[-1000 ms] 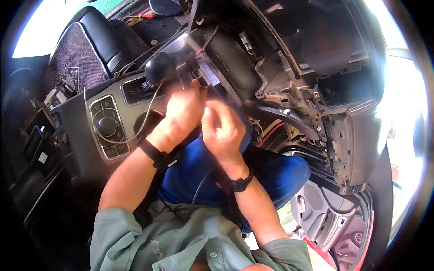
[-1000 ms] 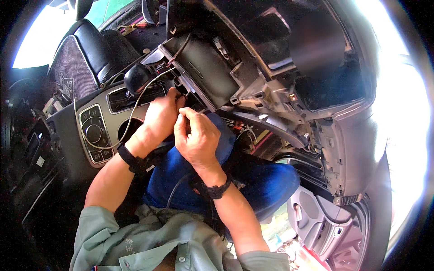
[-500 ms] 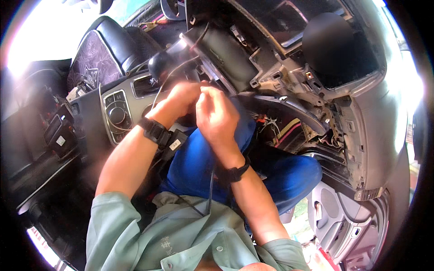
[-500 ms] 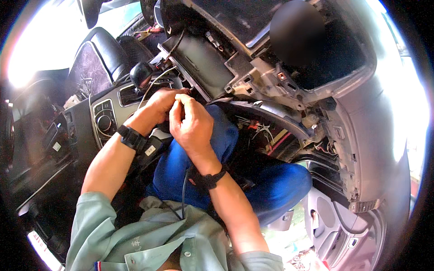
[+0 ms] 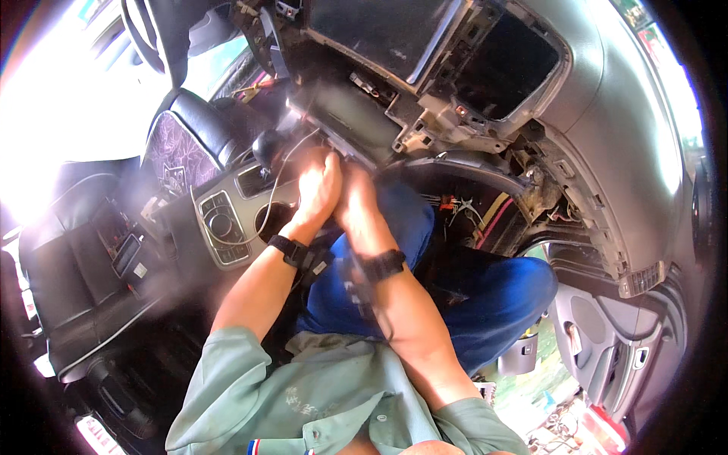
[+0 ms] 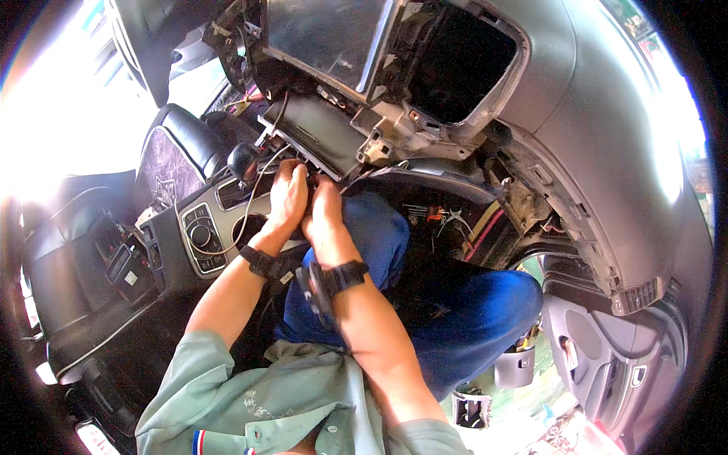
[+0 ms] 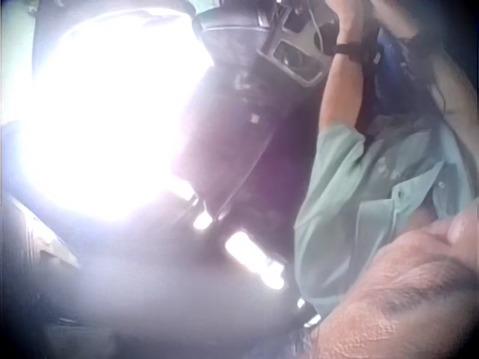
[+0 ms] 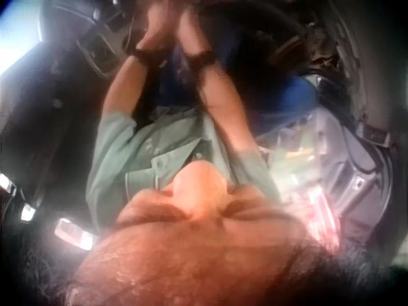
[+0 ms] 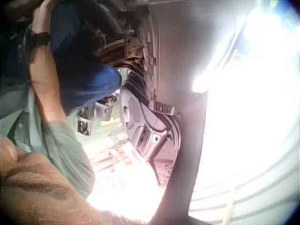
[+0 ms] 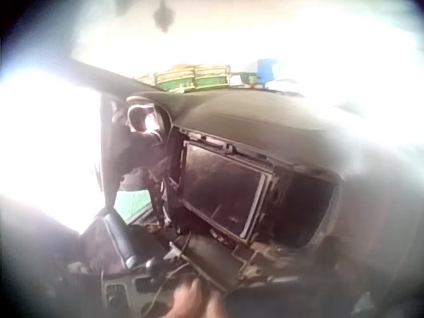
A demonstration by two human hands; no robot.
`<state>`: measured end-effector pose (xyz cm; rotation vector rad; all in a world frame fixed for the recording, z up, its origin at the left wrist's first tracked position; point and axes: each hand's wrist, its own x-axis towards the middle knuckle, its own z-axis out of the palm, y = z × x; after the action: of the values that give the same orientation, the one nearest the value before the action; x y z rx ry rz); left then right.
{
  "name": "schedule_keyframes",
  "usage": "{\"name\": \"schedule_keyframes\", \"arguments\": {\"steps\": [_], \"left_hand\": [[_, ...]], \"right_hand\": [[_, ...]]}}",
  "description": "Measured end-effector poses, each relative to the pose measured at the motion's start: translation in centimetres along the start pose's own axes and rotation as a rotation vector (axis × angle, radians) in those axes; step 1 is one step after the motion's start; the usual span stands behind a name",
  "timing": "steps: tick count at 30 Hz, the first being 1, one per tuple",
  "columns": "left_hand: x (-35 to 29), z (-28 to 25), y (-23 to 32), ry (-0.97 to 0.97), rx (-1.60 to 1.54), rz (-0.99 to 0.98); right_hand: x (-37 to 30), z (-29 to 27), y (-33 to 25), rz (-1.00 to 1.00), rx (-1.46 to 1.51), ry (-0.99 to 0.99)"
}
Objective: The person is installing a car stereo unit into the dashboard. They connect various electrical cables and use a screwdriver to secure the unit into the dashboard cavity.
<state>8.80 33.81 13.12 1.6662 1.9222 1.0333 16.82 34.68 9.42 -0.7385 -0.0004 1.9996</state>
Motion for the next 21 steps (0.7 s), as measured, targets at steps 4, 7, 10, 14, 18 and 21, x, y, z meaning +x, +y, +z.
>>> {"name": "schedule_keyframes", "arguments": {"steps": [4, 7, 10, 14, 18, 21], "left_hand": [[1.0, -0.7, 1.6, -0.196, 0.148, -0.009], [3.2, -2.5, 1.0, -0.391, 0.159, 0.583], [3.5, -2.8, 1.2, -0.474, 0.211, 0.598], [3.1, -1.8, 0.6, -0.316, 0.155, 0.366], [3.8, -1.0, 0.4, -0.154, 0.045, 0.027], [3.4, -0.8, -0.3, -0.165, 0.110, -0.019]], "right_hand": [[3.3, -1.5, 1.2, -0.155, 0.011, -0.042], [3.4, -2.1, 1.8, -0.107, 0.225, -0.023], [3.7, -2.7, 2.5, -0.070, 0.309, -0.075], [3.3, -1.0, 2.4, -0.150, 0.179, -0.154], [3.6, 1.7, 2.2, -0.224, 0.486, -0.164], [3.2, 2.1, 2.1, -0.238, 0.502, -0.092]]}}
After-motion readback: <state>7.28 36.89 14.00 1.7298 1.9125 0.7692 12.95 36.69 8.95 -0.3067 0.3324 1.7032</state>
